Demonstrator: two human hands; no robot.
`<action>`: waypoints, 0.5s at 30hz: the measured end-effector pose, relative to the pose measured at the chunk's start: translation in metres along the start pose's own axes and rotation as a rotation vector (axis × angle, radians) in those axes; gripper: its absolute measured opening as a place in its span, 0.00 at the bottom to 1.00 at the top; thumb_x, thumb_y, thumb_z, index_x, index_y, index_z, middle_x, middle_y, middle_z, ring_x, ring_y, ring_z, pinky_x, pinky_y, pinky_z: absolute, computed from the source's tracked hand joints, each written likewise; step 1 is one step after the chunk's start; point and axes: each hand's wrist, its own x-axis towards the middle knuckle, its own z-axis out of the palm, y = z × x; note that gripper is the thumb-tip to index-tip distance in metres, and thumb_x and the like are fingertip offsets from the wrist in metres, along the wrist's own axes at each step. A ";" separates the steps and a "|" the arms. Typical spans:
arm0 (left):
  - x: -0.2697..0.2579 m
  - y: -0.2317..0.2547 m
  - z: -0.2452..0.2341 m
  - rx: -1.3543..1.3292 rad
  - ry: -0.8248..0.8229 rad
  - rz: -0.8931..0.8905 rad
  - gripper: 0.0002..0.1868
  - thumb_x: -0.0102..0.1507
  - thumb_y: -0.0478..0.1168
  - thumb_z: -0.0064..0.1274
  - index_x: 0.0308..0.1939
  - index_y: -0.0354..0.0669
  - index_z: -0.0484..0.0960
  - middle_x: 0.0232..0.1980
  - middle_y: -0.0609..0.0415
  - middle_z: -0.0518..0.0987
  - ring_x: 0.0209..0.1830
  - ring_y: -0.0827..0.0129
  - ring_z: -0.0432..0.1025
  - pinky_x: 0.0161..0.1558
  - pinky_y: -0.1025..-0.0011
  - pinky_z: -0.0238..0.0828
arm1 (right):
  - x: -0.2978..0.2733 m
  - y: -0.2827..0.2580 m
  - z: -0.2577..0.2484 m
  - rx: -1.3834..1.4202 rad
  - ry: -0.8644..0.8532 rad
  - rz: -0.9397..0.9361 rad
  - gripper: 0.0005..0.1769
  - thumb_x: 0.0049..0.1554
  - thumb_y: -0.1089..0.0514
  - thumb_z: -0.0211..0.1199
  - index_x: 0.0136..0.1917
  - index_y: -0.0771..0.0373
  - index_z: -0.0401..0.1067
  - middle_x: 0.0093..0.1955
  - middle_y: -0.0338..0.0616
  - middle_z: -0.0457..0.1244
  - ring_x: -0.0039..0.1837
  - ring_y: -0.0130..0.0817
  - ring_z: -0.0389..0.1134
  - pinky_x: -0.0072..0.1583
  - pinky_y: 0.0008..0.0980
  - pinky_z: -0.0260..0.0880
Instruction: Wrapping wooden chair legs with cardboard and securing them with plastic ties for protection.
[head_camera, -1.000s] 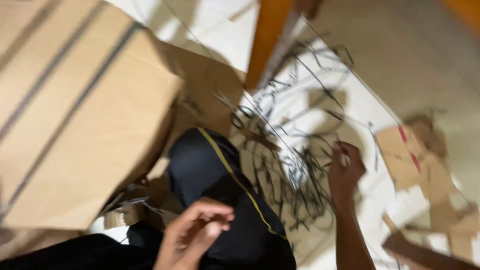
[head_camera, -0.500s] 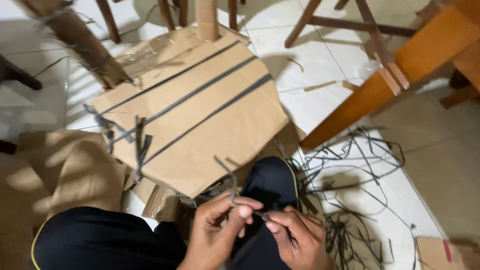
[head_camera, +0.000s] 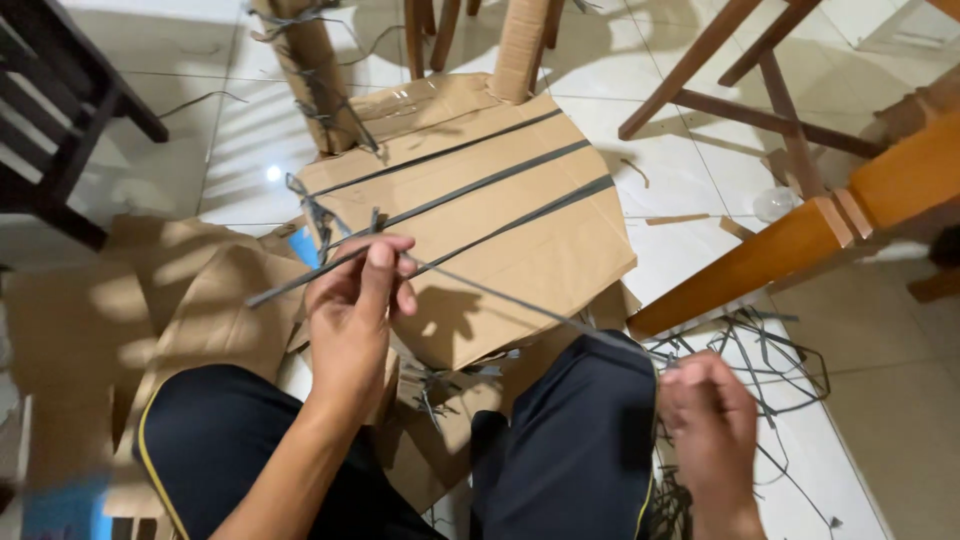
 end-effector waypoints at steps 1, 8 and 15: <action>0.000 0.000 -0.002 -0.001 0.007 0.008 0.14 0.69 0.43 0.50 0.47 0.34 0.82 0.38 0.52 0.78 0.28 0.75 0.66 0.31 0.81 0.64 | 0.000 0.003 -0.005 0.003 -0.008 -0.006 0.15 0.65 0.56 0.47 0.35 0.55 0.62 0.27 0.30 0.48 0.30 0.23 0.47 0.33 0.26 0.49; -0.010 0.004 -0.009 -0.008 -0.040 0.100 0.13 0.69 0.43 0.51 0.48 0.36 0.82 0.40 0.52 0.80 0.27 0.77 0.69 0.30 0.82 0.66 | -0.012 -0.030 0.013 -0.147 0.504 -0.246 0.07 0.70 0.67 0.47 0.60 0.70 0.61 0.52 0.49 0.60 0.51 0.32 0.63 0.56 0.28 0.68; -0.024 0.007 0.025 0.363 -0.424 0.030 0.12 0.67 0.40 0.51 0.43 0.36 0.86 0.35 0.52 0.85 0.34 0.76 0.77 0.34 0.80 0.78 | 0.009 -0.097 0.101 -0.203 -0.303 -0.473 0.25 0.65 0.55 0.48 0.71 0.70 0.59 0.71 0.55 0.63 0.62 0.40 0.70 0.64 0.37 0.72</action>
